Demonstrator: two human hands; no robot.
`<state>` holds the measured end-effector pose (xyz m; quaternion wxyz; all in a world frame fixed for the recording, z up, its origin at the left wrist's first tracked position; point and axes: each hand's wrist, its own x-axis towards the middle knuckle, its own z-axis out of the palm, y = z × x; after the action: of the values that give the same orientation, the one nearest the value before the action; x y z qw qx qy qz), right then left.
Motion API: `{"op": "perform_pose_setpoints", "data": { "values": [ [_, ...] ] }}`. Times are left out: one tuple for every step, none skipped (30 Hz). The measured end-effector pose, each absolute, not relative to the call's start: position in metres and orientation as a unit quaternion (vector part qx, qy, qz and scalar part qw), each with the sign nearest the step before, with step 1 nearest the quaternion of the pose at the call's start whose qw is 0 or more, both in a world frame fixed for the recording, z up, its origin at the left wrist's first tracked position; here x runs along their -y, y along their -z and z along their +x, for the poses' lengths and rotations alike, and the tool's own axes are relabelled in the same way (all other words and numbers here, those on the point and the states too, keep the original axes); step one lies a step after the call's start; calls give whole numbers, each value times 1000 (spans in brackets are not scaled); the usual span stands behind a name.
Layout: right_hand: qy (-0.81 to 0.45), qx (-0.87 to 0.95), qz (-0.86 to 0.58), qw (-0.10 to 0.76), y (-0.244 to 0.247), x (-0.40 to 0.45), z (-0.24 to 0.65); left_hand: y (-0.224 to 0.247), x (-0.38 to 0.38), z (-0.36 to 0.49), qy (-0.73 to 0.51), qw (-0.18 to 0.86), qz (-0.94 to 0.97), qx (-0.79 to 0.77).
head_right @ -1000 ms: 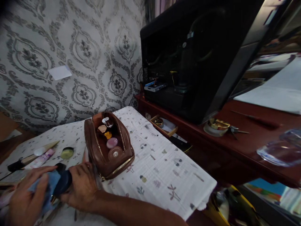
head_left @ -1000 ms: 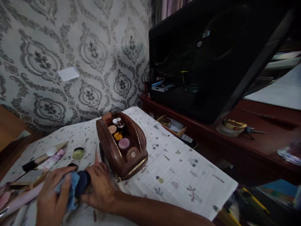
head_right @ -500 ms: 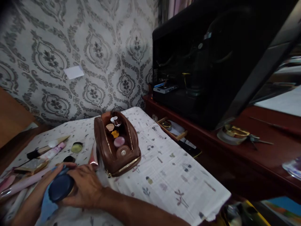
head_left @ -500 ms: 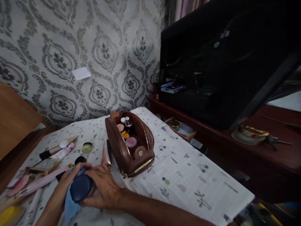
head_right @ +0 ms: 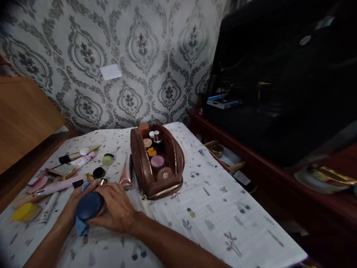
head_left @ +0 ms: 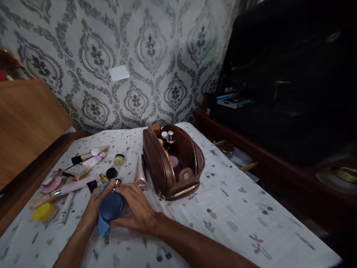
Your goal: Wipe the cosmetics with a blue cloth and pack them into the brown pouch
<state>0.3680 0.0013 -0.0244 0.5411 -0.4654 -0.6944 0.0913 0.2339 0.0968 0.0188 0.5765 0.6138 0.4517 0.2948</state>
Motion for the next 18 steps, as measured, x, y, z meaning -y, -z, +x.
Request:
{"op": "perform_pose_setpoints", "data": {
  "values": [
    [-108,683,-470,550,26,-3,368,-17,-97,234,-301,576,612,-451],
    [-126,669,-475,558,27,-4,368,-16,-98,234,-306,574,611,-451],
    [-144,653,-482,566,28,-6,368,-15,-98,234,-309,571,613,-451],
    [-163,637,-490,573,29,-7,368,-14,-98,234,-314,565,617,-449],
    [-182,618,-499,579,29,-7,368,-13,-99,233,-319,555,625,-447],
    [-200,599,-509,585,29,-8,367,-12,-99,232,-327,541,635,-444],
    [-216,579,-521,589,27,-8,367,-11,-99,231,-334,524,647,-441],
    [-231,560,-532,592,25,-8,367,-10,-100,230,-340,509,658,-439],
    [-242,543,-541,595,23,-8,368,-9,-100,229,-345,497,664,-440],
    [-252,529,-547,598,21,-8,368,-9,-100,228,-349,489,667,-441],
    [-260,518,-549,603,18,-8,369,-9,-100,226,-352,487,666,-442],
    [-269,509,-547,608,17,-8,370,-10,-100,225,-357,490,661,-441],
    [-278,501,-543,614,16,-9,370,-11,-100,223,-363,495,656,-439],
    [-288,493,-538,620,16,-9,371,-12,-99,222,-371,498,654,-432],
    [-297,485,-533,627,16,-10,371,-14,-99,221,-379,494,658,-424],
    [-308,475,-526,635,17,-11,371,-15,-98,220,-383,485,669,-412],
    [-322,466,-516,643,19,-11,370,-16,-97,219,-385,471,687,-398],
    [-340,455,-503,651,20,-11,370,-16,-96,218,-381,455,709,-382]
  ]
}}
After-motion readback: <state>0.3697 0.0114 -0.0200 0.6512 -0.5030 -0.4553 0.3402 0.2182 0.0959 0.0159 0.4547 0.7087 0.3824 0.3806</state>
